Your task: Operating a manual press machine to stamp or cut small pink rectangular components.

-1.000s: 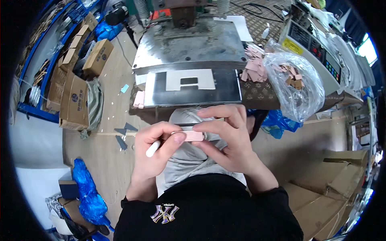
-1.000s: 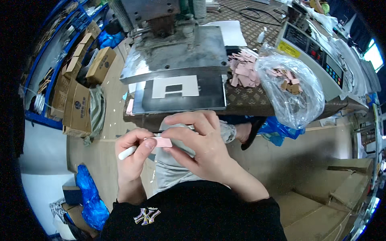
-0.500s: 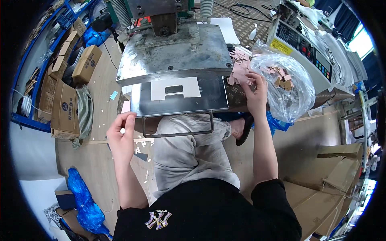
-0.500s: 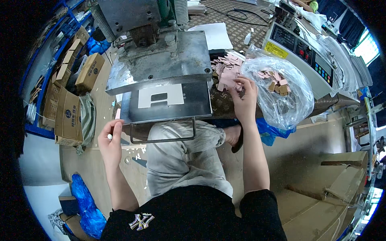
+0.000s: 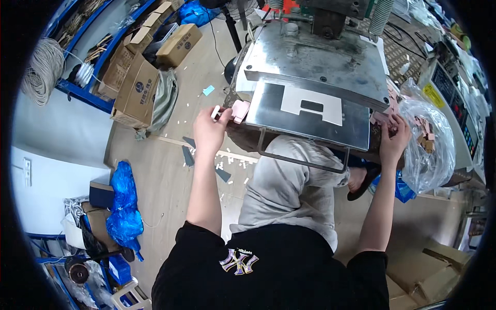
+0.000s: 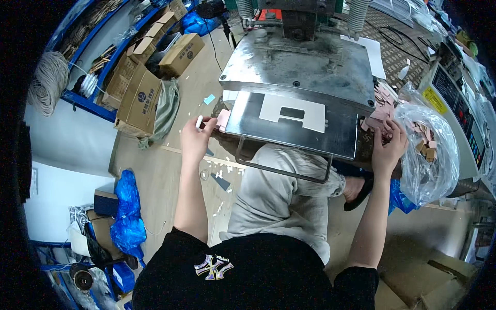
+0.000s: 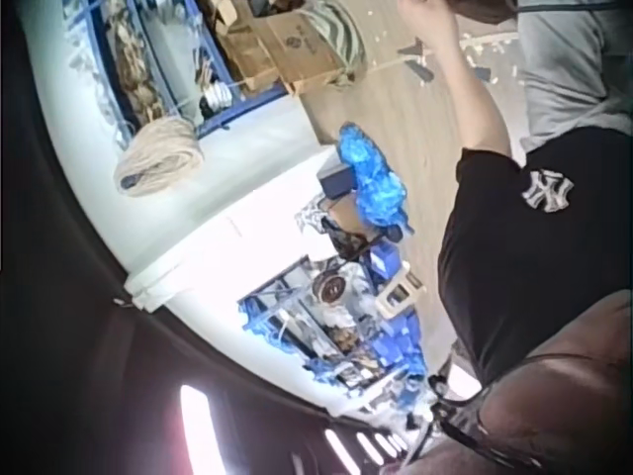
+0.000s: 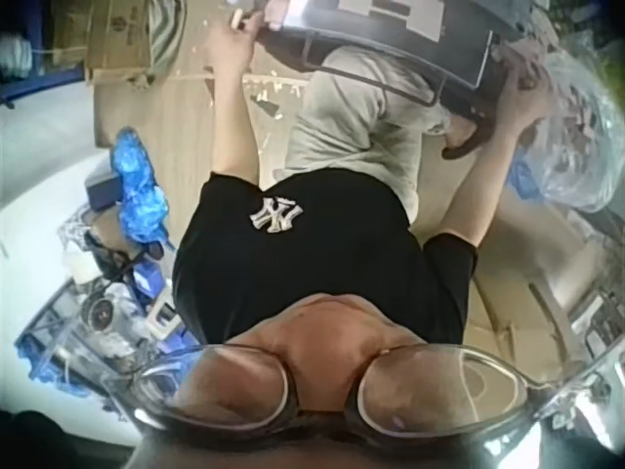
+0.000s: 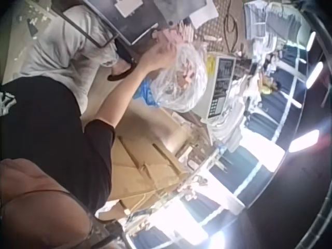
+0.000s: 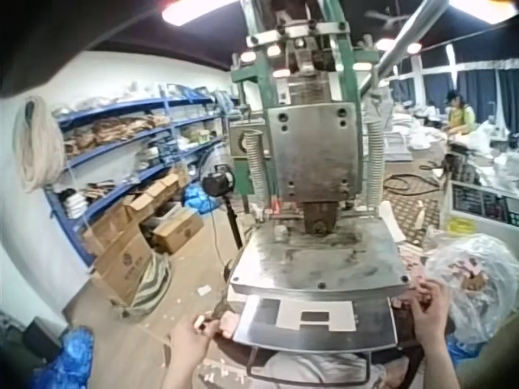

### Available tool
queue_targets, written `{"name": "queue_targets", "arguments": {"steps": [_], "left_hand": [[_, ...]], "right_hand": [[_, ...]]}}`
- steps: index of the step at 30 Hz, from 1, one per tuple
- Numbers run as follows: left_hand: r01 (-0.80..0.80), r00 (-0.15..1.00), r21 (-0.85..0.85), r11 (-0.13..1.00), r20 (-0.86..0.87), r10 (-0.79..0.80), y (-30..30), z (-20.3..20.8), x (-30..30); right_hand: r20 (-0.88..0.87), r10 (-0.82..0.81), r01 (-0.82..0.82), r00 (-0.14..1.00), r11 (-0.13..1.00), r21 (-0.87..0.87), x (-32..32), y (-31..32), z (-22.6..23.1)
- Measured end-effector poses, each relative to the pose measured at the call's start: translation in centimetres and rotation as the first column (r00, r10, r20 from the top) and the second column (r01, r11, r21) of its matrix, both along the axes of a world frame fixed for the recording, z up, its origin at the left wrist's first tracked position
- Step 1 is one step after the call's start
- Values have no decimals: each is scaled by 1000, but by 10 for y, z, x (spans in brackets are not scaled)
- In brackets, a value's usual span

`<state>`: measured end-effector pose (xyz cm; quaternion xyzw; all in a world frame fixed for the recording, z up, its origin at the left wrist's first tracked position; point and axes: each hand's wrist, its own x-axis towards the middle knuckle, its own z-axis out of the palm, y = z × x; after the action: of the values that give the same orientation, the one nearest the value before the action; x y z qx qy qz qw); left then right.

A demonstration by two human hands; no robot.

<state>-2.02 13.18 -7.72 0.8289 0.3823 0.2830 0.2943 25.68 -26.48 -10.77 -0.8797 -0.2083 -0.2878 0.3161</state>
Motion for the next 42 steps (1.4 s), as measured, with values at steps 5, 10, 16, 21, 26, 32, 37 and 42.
{"name": "queue_targets", "arguments": {"steps": [5,10,16,21,26,32,37,42], "left_hand": [[55,998,-134,989,34,-51,0,-4,1],[70,997,-234,970,42,-62,7,-5,7],[91,994,-211,973,83,-75,12,-9,5],[67,994,-252,965,104,-42,19,-11,3],[-16,960,-270,963,264,90,-3,22,2],[445,886,85,892,108,-452,-64,78,24],[589,800,270,762,-65,-596,-98,83,66],[517,847,456,725,-152,-509,-111,73,76]], "right_hand": [[4,30,-31,1000,999,41,-4,0,4],[27,26,-30,999,991,128,-21,-12,2],[-73,35,-13,997,959,282,-60,-22,-3],[-128,21,9,992,972,233,-78,-27,1],[-147,103,-55,984,953,297,-86,-24,17],[-76,350,-321,934,911,258,-105,11,64],[-86,510,-515,856,857,-36,-121,44,105],[-198,585,-615,787,771,-165,-124,70,112]]}}
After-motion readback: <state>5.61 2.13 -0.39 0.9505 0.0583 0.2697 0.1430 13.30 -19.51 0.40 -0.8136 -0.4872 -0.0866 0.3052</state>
